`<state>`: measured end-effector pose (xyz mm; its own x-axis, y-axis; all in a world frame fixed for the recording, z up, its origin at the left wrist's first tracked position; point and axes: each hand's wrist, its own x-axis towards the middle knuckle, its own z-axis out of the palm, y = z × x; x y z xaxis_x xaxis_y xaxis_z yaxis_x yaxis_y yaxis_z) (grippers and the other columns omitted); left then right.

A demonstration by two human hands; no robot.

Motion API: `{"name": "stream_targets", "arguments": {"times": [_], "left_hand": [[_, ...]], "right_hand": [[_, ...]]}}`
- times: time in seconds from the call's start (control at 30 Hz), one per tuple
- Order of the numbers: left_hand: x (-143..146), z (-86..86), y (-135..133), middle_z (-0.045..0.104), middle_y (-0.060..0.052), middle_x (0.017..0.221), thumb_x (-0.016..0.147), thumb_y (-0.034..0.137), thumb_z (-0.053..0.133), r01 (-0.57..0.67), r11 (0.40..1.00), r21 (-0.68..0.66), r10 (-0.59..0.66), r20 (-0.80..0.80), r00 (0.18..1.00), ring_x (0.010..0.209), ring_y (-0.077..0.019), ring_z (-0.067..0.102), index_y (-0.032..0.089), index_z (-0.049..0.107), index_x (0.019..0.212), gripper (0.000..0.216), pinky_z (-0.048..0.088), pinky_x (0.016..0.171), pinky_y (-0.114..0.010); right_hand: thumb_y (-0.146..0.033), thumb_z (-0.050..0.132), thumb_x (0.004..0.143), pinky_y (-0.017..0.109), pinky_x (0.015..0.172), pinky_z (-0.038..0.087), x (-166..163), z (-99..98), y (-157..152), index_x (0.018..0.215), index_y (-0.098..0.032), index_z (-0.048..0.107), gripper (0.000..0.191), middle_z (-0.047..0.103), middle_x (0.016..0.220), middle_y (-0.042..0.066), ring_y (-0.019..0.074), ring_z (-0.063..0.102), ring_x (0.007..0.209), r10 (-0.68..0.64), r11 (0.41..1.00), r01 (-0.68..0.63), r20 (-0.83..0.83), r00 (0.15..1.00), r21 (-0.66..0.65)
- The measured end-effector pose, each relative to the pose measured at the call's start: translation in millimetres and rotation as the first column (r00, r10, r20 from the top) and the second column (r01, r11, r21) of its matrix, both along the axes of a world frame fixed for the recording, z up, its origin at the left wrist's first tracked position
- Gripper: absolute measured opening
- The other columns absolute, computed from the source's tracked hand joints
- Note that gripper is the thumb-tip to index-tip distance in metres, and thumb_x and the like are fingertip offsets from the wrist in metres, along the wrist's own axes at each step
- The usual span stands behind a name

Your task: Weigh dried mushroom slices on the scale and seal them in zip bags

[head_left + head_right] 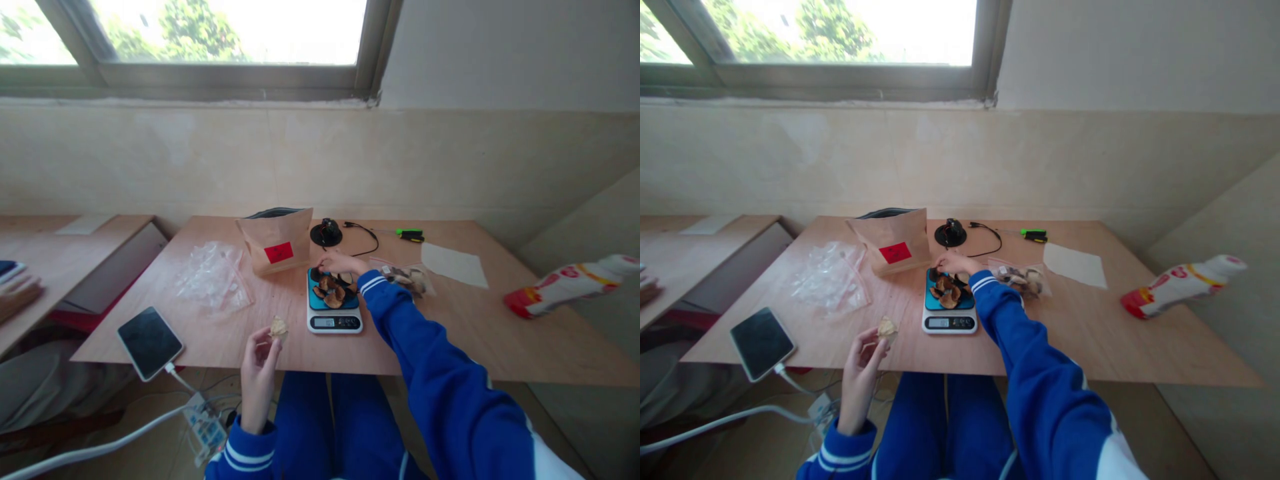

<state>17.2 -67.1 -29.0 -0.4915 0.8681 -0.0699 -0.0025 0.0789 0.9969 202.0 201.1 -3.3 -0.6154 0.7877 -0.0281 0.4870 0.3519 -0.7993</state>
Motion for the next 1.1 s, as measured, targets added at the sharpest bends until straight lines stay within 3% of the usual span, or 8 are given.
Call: {"name": "stream_targets", "arguments": {"times": [0.13,0.27,0.43,0.53,0.67,0.73,0.87,1.1], "left_hand": [[1.4,-1.2,-0.2,0.066,-0.004,0.085,0.068,0.052,0.071,0.003,1.000,0.006,-0.003,0.004,1.000,0.076,-0.0169,0.061,0.018,0.061,0.099,0.047,0.049,0.073,-0.030],[1.2,0.7,-1.8,0.066,-0.004,0.084,0.068,0.053,0.070,0.015,1.000,0.001,-0.015,0.010,1.000,0.075,-0.0168,0.062,0.018,0.061,0.100,0.047,0.049,0.072,-0.030],[-3.6,-1.6,-3.9,0.066,-0.004,0.083,0.067,0.054,0.070,-0.001,1.000,0.002,0.001,0.006,1.000,0.074,-0.0165,0.062,0.018,0.060,0.100,0.049,0.049,0.072,-0.030],[-4.6,-2.9,-3.6,0.066,-0.004,0.082,0.066,0.053,0.071,-0.006,1.000,0.009,0.006,0.010,1.000,0.074,-0.0165,0.061,0.018,0.060,0.100,0.050,0.049,0.071,-0.029],[-1.6,-0.6,-3.5,0.065,-0.003,0.079,0.064,0.055,0.072,-0.002,1.000,0.010,0.002,0.015,1.000,0.071,-0.0166,0.062,0.018,0.061,0.097,0.051,0.049,0.069,-0.030],[0.5,0.3,-4.1,0.066,-0.003,0.080,0.065,0.054,0.072,0.005,1.000,0.008,-0.005,0.016,1.000,0.071,-0.0165,0.062,0.018,0.061,0.098,0.050,0.049,0.069,-0.030],[4.1,-2.1,-5.9,0.066,-0.003,0.079,0.067,0.053,0.071,0.009,1.000,-0.005,-0.009,0.017,1.000,0.071,-0.0162,0.062,0.018,0.061,0.098,0.048,0.050,0.069,-0.029],[6.8,-2.6,-8.3,0.064,-0.002,0.078,0.067,0.052,0.072,0.044,0.999,-0.009,-0.044,0.022,0.999,0.073,-0.0154,0.061,0.019,0.060,0.098,0.047,0.049,0.069,-0.027]], "right_hand": [[-0.021,0.077,0.058,0.030,0.069,0.050,-3.4,7.9,-6.0,0.070,-0.021,0.075,0.012,0.073,0.070,0.002,0.0167,0.062,0.063,-0.008,1.000,0.008,-0.006,1.000,0.024],[-0.023,0.073,0.066,0.036,0.090,0.046,10.4,26.0,-16.5,0.084,-0.021,0.075,0.017,0.073,0.093,0.005,0.0218,0.063,0.092,-0.103,0.987,0.112,-0.077,0.992,0.113],[-0.035,0.055,0.085,0.036,0.092,0.045,50.9,41.1,-81.1,0.100,-0.022,0.070,0.025,0.069,0.108,0.006,0.0214,0.060,0.103,-0.333,0.911,0.395,-0.349,0.876,0.121],[-0.041,0.054,0.086,0.037,0.093,0.044,70.9,27.6,-141.9,0.093,-0.024,0.070,0.025,0.070,0.102,0.004,0.0222,0.061,0.100,-0.485,0.832,0.554,-0.456,0.746,0.023],[-0.048,0.062,0.078,0.034,0.076,0.047,85.8,-10.9,-213.4,0.086,-0.022,0.069,0.029,0.070,0.086,0.006,0.0214,0.060,0.081,-0.740,0.614,0.760,-0.491,0.460,-0.213],[-0.050,0.063,0.075,0.032,0.069,0.046,91.4,-27.1,-237.6,0.080,-0.021,0.068,0.030,0.068,0.077,0.005,0.0194,0.057,0.071,-0.814,0.514,0.814,-0.451,0.365,-0.269],[-0.051,0.065,0.072,0.033,0.068,0.047,103.3,-41.9,-261.9,0.077,-0.021,0.068,0.031,0.067,0.077,0.005,0.0200,0.057,0.071,-0.840,0.502,0.814,-0.389,0.379,-0.293],[-0.052,0.063,0.074,0.033,0.067,0.048,109.2,-49.5,-264.6,0.079,-0.021,0.068,0.033,0.067,0.079,0.006,0.0207,0.058,0.071,-0.852,0.490,0.825,-0.355,0.385,-0.280]]}}
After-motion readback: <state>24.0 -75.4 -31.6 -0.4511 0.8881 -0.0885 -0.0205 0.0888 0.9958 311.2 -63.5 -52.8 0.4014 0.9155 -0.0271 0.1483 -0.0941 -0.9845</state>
